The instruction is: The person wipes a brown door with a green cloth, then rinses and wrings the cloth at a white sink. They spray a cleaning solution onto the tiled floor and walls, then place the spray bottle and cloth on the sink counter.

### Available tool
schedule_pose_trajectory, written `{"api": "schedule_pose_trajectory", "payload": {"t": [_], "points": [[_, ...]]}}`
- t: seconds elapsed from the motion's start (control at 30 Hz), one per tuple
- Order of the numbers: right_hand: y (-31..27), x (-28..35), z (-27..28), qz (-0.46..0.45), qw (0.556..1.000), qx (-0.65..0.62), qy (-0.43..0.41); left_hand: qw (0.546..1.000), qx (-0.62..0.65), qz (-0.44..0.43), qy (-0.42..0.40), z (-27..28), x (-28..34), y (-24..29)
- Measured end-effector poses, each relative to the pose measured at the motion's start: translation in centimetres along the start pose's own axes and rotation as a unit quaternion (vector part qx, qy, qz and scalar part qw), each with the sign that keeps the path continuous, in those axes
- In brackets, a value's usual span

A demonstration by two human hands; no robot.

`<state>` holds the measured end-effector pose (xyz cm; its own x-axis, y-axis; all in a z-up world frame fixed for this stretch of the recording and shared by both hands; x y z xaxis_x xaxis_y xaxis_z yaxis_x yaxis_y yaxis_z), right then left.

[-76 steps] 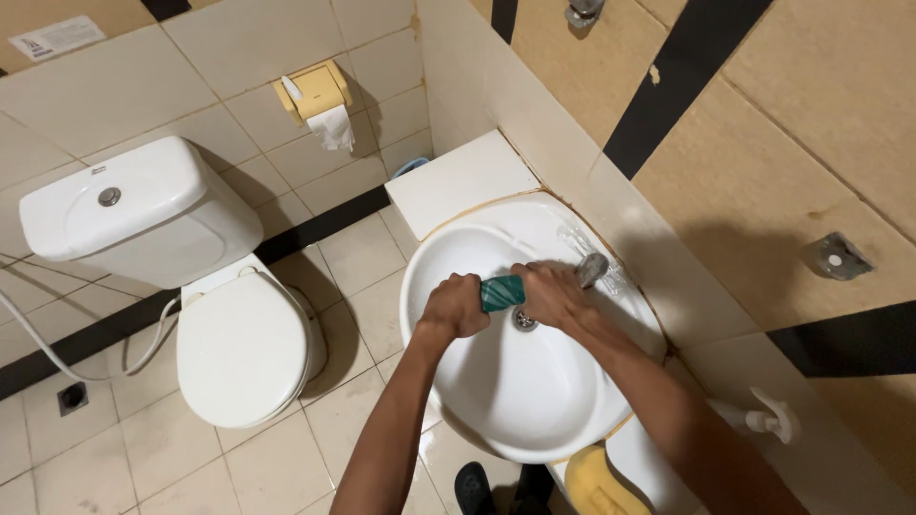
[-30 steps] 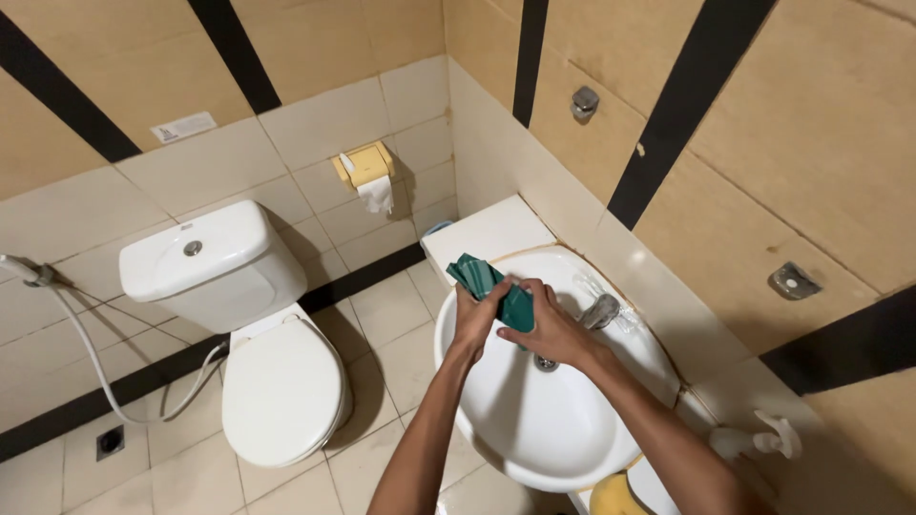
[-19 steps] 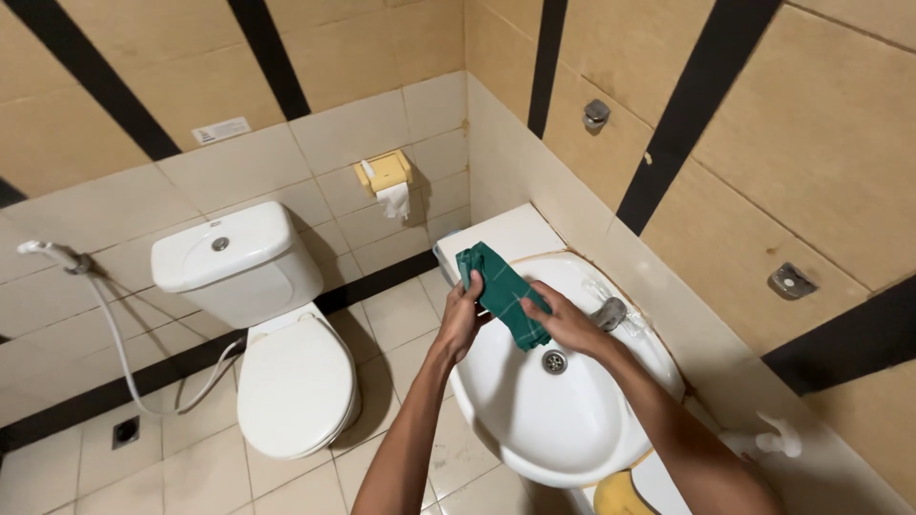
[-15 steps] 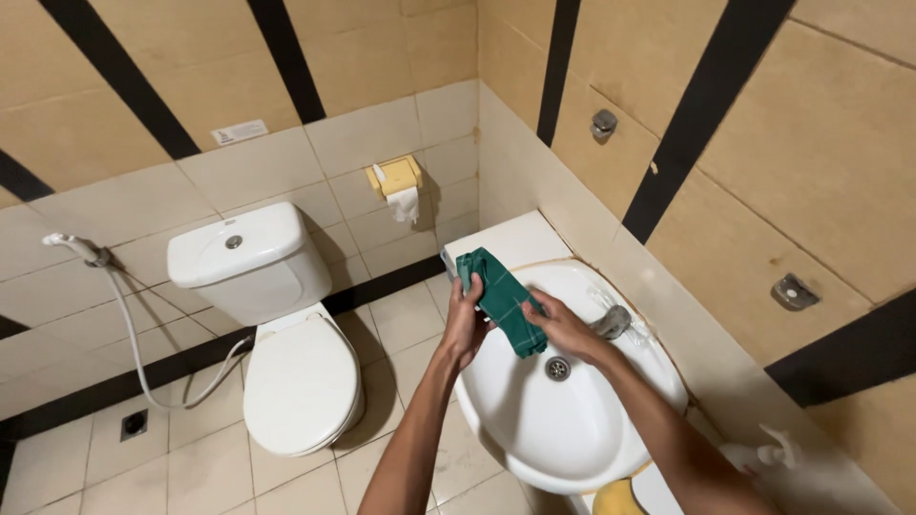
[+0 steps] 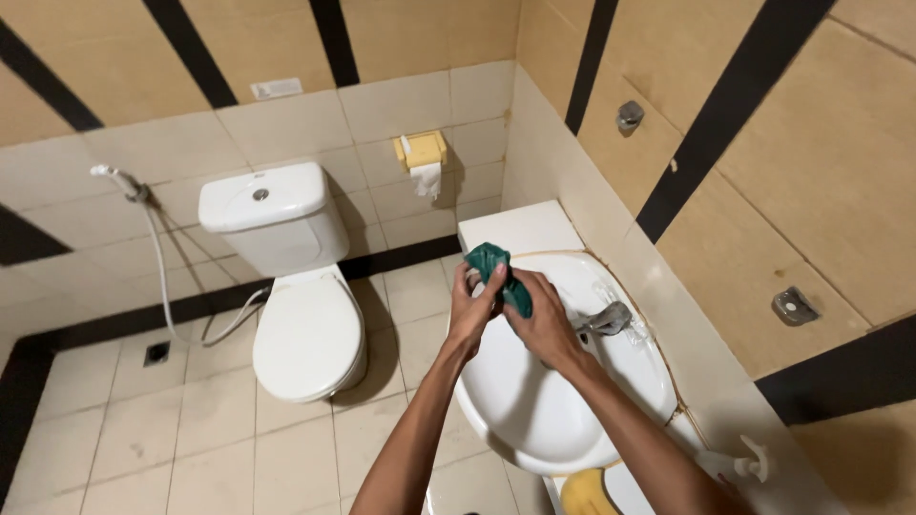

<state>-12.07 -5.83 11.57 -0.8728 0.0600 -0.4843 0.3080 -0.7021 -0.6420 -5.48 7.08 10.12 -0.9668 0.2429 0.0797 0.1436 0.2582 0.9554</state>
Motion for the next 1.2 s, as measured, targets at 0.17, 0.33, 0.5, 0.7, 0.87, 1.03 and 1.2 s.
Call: {"api": "schedule_pose_trajectory", "payload": {"t": [0.17,0.33,0.5,0.7,0.87,1.03,1.2], "points": [[1.2,0.4,1.0,-0.09,0.993,-0.073,-0.022,0.998,0.003,-0.07,-0.006,1.0,-1.2,-3.7],[2.0,1.1,1.5,-0.17,0.979,-0.088,-0.065,0.999,0.01,-0.044,0.018,2.6,-1.5,-6.9],[1.9,0.4,1.3,-0.191,0.98,-0.045,-0.029,1.0,0.003,0.009,0.022,1.7,3.6,-1.7],[1.9,0.9,-1.9,0.006,0.996,-0.058,-0.067,0.995,-0.036,0.014,0.091,3.5,5.8,-0.4],[-2.9,1.4,-4.6,0.011,0.985,-0.053,-0.163,0.967,-0.207,0.037,0.147,4.2,8.9,3.1],[-9.1,0.4,-5.1,0.038,0.96,-0.041,-0.273,0.934,-0.288,-0.058,0.204,10.9,6.9,-2.7],[-11.3,-0.4,-7.8,0.09,0.924,0.04,-0.369,0.987,-0.121,-0.008,0.107,14.2,10.9,0.5]]}}
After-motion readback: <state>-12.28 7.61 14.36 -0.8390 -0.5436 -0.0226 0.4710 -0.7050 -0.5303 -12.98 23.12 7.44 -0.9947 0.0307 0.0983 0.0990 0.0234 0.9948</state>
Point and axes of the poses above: each hand's wrist, its own x-axis away from the middle knuckle, its own z-axis out of the back of the hand, y = z × x, the point moved 2 cm from there along -x, towards the middle knuckle
